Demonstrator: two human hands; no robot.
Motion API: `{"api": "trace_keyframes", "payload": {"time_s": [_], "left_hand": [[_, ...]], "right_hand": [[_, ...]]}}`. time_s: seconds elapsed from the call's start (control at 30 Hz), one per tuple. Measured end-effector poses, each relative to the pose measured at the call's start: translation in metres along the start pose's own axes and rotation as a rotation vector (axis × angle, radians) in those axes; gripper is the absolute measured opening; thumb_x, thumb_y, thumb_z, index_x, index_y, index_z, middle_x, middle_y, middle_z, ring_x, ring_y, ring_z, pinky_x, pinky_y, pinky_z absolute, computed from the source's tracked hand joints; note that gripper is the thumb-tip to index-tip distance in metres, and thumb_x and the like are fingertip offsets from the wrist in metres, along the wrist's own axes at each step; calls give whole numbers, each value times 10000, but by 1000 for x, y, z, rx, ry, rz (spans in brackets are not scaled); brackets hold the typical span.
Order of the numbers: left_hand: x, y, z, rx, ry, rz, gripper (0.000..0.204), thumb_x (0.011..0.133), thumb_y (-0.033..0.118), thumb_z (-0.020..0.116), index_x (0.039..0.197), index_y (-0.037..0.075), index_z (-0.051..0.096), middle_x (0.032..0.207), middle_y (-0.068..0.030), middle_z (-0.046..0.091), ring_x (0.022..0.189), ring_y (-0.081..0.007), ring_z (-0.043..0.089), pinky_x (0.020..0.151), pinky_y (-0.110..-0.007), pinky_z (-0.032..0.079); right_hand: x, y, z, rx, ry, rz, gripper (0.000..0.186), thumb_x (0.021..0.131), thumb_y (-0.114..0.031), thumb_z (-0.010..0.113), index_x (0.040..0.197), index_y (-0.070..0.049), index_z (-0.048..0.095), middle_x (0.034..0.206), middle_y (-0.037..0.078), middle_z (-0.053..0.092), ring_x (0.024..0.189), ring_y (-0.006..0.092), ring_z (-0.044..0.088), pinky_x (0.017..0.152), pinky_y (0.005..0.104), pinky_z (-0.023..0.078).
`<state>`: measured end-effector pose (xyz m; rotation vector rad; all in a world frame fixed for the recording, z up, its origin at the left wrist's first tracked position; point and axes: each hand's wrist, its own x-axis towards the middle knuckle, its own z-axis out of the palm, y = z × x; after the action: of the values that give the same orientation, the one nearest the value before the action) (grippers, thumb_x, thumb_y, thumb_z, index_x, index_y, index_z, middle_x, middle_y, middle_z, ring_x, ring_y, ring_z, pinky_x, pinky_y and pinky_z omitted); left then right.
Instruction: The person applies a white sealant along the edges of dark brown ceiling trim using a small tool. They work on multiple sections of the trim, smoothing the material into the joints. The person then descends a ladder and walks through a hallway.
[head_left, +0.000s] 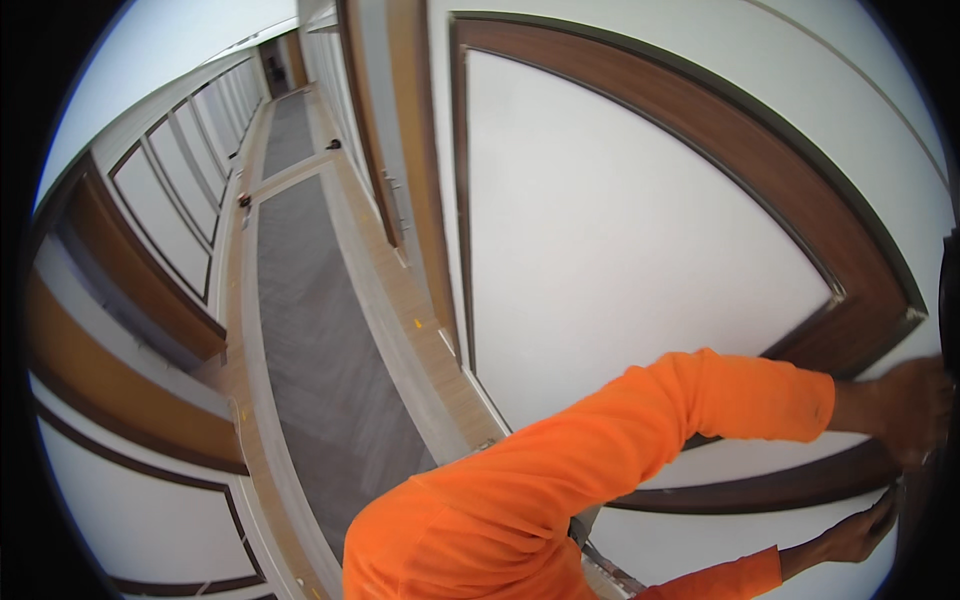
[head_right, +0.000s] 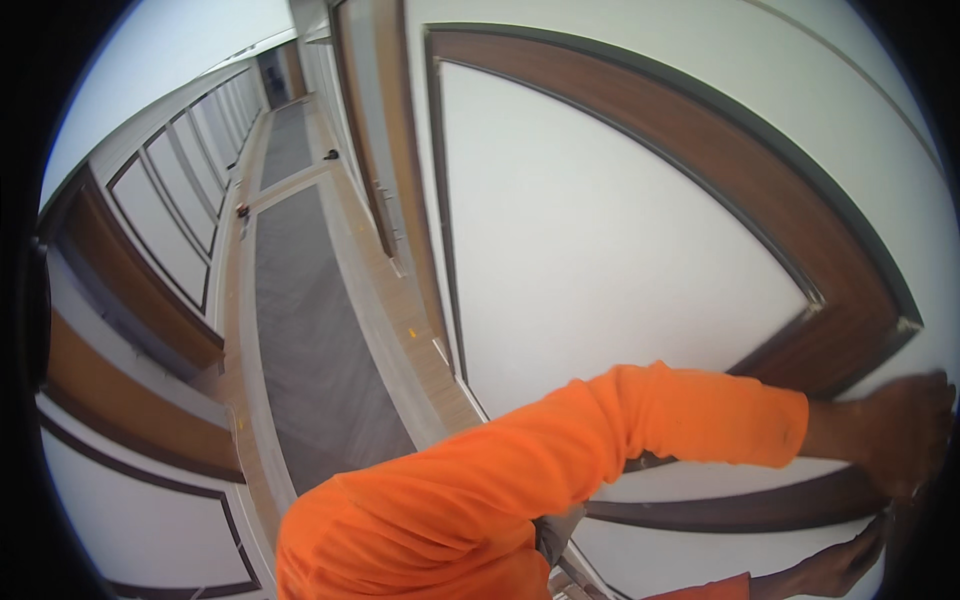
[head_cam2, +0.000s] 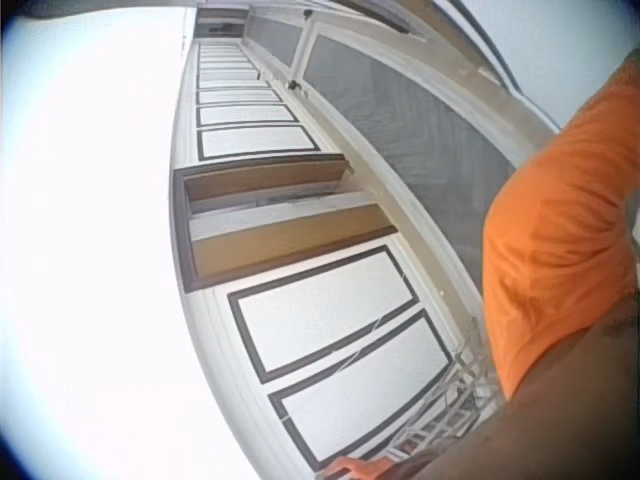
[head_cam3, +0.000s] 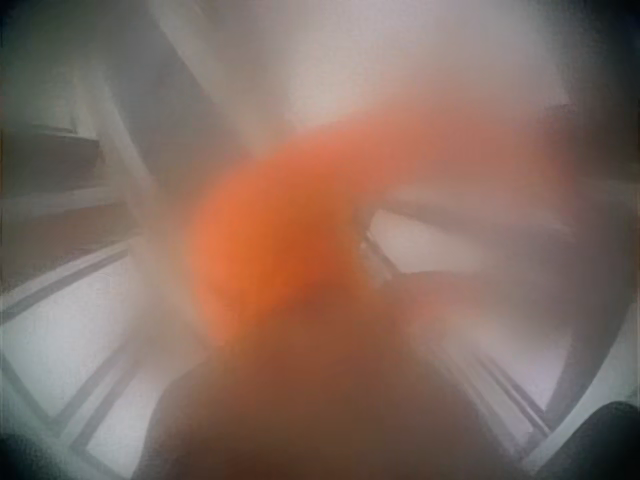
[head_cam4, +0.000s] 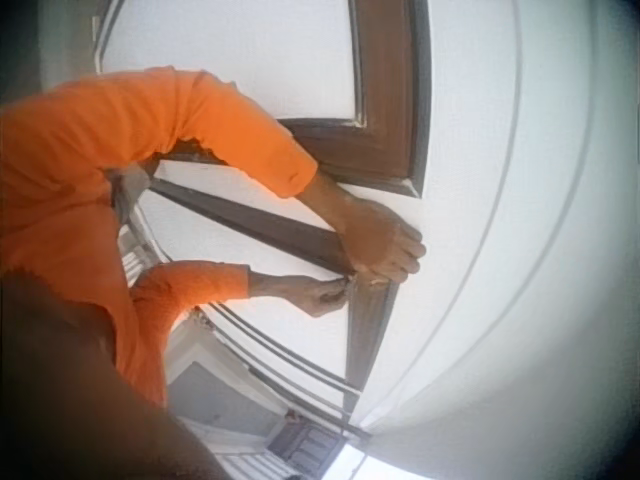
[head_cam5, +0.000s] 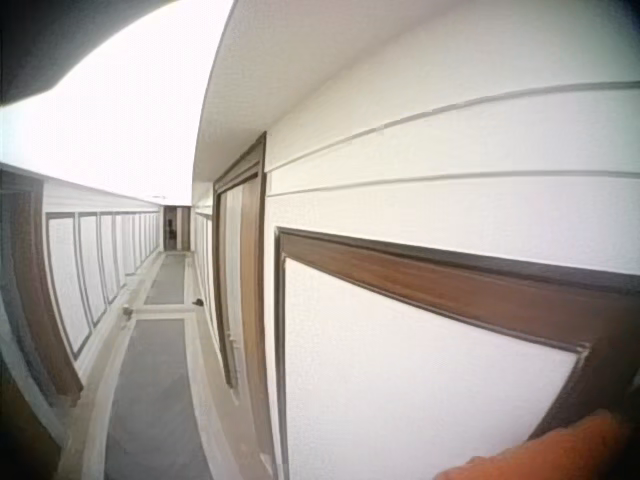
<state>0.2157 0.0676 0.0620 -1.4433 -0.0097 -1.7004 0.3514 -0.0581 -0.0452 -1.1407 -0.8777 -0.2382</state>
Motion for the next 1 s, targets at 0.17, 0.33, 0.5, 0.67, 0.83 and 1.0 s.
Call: {"api": "trace_keyframes", "payload": {"time_s": [0.17, 0.33, 0.5, 0.67, 0.83, 1.0], "left_hand": [[3, 26, 1, -176, -89, -112, 431, 647, 475, 801, 789, 75, 724, 876, -112, 680, 921, -306, 657, 925, -511, 504], [29, 1, -46, -170, -252, -78, 268, 770, 251, 798, 986, 125, 703, 962, -49, 672, 932, -298, 622, 884, -441, 484], [37, 13, -32, -117, -345, -79, 166, 853, 139, 794, 1012, 132, 746, 988, -10, 737, 929, -215, 634, 881, -369, 454], [39, 14, -41, -97, -389, -27, 175, 830, 120, 784, 1003, 133, 755, 1019, -6, 738, 963, -206, 605, 903, -349, 436], [44, 26, -47, -20, -493, -37, 201, 900, 56, 746, 1093, 111, 760, 1108, -55, 744, 1062, -225, 613, 959, -371, 439], [45, 28, -48, 30, -537, -44, 178, 915, 87, 732, 1091, 79, 750, 1111, -68, 718, 1115, -238, 576, 951, -384, 454]], "right_hand": [[15, 7, -24, 239, 64, -243, 203, 1030, -63, 659, 1151, 66, 759, 1186, 140, 764, 1046, 215, 719, 970, 336, 576], [-11, 5, -18, 595, -61, 86, 85, 950, 6, 703, 1033, 10, 724, 984, 91, 733, 914, 169, 706, 873, 312, 574], [-10, 18, -29, 612, -14, 351, 146, 946, -18, 708, 1077, 44, 725, 954, 106, 736, 844, 182, 745, 789, 307, 606], [-13, 13, -24, 524, -20, 301, 129, 924, -32, 723, 1039, 9, 766, 953, 59, 767, 801, 115, 689, 752, 270, 559], [-18, 13, -8, 496, 36, 240, 140, 890, -26, 735, 1016, -24, 796, 886, 68, 730, 754, 124, 657, 693, 287, 534], [-14, 20, 2, 431, 142, 97, 135, 861, 35, 758, 971, -38, 789, 850, 59, 722, 650, 118, 632, 600, 257, 509]]}}
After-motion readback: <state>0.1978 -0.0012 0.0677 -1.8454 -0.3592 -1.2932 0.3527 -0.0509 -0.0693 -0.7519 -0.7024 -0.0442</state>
